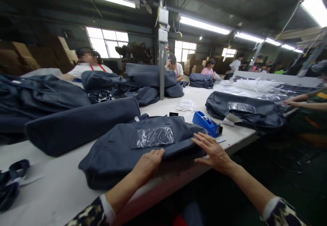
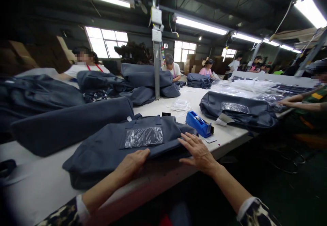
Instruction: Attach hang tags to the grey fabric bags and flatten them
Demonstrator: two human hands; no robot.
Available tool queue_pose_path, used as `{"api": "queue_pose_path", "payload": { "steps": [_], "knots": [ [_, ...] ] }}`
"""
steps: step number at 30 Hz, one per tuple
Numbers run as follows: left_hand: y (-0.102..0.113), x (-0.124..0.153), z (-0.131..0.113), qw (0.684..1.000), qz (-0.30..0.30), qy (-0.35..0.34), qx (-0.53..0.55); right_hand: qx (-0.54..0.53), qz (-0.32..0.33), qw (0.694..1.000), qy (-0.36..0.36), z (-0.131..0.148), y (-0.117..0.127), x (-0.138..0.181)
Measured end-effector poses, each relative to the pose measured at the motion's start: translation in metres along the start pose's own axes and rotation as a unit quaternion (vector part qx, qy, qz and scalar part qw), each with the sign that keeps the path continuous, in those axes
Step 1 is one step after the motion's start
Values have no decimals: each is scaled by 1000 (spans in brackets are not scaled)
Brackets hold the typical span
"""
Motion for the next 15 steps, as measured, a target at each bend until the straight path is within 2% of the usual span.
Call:
{"api": "queue_pose_path", "payload": {
  "steps": [3,8,10,12,15],
  "knots": [
    [41,4,14,999,21,-29,28,84,-9,995,56,34,16,-2],
    [96,21,37,996,-36,-85,10,151,-105,983,23,58,28,-37],
    [106,30,41,995,-40,-88,-4,157,-101,982,27,64,34,-52],
    [109,39,40,995,-54,-79,-25,156,-69,984,47,73,39,-66],
    [110,53,31,984,-150,-46,-79,155,-48,984,79,94,54,-86]
  ]
}}
Point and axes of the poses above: each hand's wrist, its own x-axis away from the middle knuckle, its own y-axis out of the back of the hand, z = x × y, the point moved 5 cm from there along -x, towards the middle knuckle, and after that the axes turned 4 degrees about x, right-handed, at the moved point
